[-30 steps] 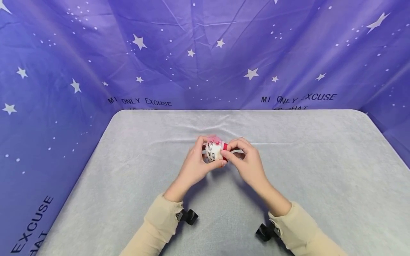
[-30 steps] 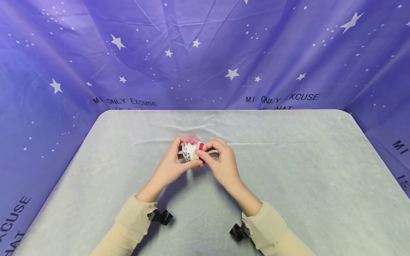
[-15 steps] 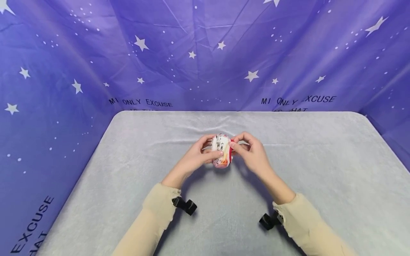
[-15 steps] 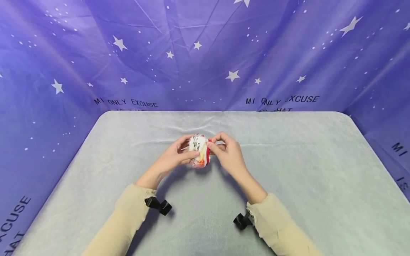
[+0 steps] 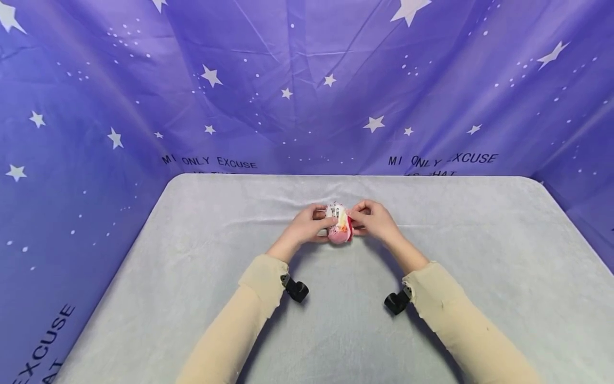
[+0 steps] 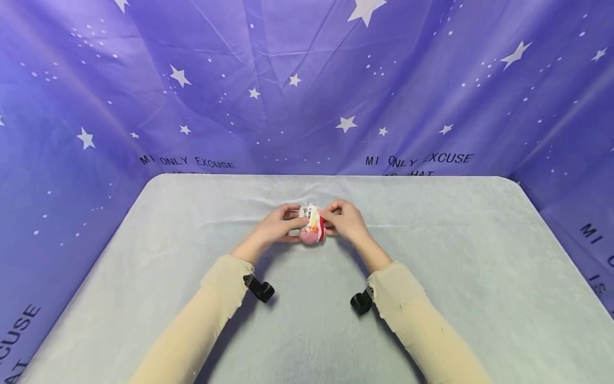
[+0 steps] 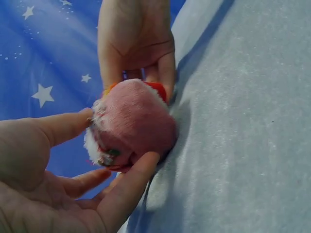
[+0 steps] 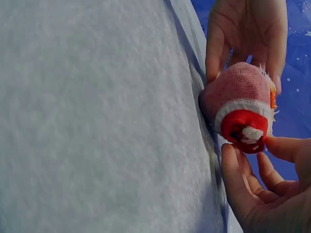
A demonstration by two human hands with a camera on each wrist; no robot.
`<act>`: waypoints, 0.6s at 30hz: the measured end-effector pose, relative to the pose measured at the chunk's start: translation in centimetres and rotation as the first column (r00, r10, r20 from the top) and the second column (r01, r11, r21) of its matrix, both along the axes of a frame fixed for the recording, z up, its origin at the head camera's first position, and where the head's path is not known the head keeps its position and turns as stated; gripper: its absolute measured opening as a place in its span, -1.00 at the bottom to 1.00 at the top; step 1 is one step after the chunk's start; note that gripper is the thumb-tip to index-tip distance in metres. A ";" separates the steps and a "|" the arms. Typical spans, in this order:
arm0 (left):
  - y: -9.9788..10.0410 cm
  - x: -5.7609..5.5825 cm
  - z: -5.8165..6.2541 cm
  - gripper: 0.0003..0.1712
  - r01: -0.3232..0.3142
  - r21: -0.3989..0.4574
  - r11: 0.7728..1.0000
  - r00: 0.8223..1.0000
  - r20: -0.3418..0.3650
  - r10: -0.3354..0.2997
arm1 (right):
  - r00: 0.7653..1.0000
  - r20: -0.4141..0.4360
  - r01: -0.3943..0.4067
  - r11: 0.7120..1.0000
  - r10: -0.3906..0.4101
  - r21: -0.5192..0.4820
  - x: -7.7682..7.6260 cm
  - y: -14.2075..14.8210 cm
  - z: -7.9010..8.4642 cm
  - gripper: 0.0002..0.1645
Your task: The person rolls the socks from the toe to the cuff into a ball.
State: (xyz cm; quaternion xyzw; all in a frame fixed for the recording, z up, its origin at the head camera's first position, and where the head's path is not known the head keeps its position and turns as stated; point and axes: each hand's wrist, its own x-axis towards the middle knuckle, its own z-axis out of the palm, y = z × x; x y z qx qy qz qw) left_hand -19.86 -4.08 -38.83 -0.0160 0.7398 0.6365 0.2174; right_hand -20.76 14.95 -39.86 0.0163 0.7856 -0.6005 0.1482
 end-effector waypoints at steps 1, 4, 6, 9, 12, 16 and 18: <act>-0.1 0.0 0.0 -0.30 -0.008 0.009 1.000 1.000 -0.006 0.008 | 1.000 0.006 0.000 1.000 0.000 -0.015 -0.1 0.1 0.0 -0.72; -0.6 -0.1 0.2 -0.34 -0.014 0.031 0.999 1.000 -0.011 0.014 | 1.000 0.012 -0.004 1.000 0.004 -0.027 -0.2 0.6 0.2 -0.63; -1.0 -0.2 0.3 -0.36 -0.004 0.036 0.999 1.000 -0.009 0.005 | 1.000 0.014 -0.009 1.000 0.009 -0.020 -0.2 1.0 0.4 -0.60; -1.5 -0.3 0.3 -0.37 0.014 0.039 0.999 1.000 -0.003 -0.014 | 1.000 0.027 -0.014 1.000 0.014 -0.020 -0.1 1.4 0.5 -0.57; -2.0 -0.3 0.1 -0.37 0.021 0.042 0.999 1.000 0.009 -0.021 | 0.999 0.042 -0.020 0.999 0.022 -0.033 0.0 1.9 0.6 -0.56; -2.8 -0.2 0.1 -0.39 0.023 0.035 0.999 0.999 0.022 -0.023 | 0.998 0.052 -0.039 0.998 0.041 -0.043 0.3 2.7 0.8 -0.55; -3.1 -0.2 0.0 -0.40 0.023 0.033 0.999 0.999 0.022 -0.024 | 0.997 0.055 -0.043 0.998 0.045 -0.048 0.3 3.2 0.8 -0.56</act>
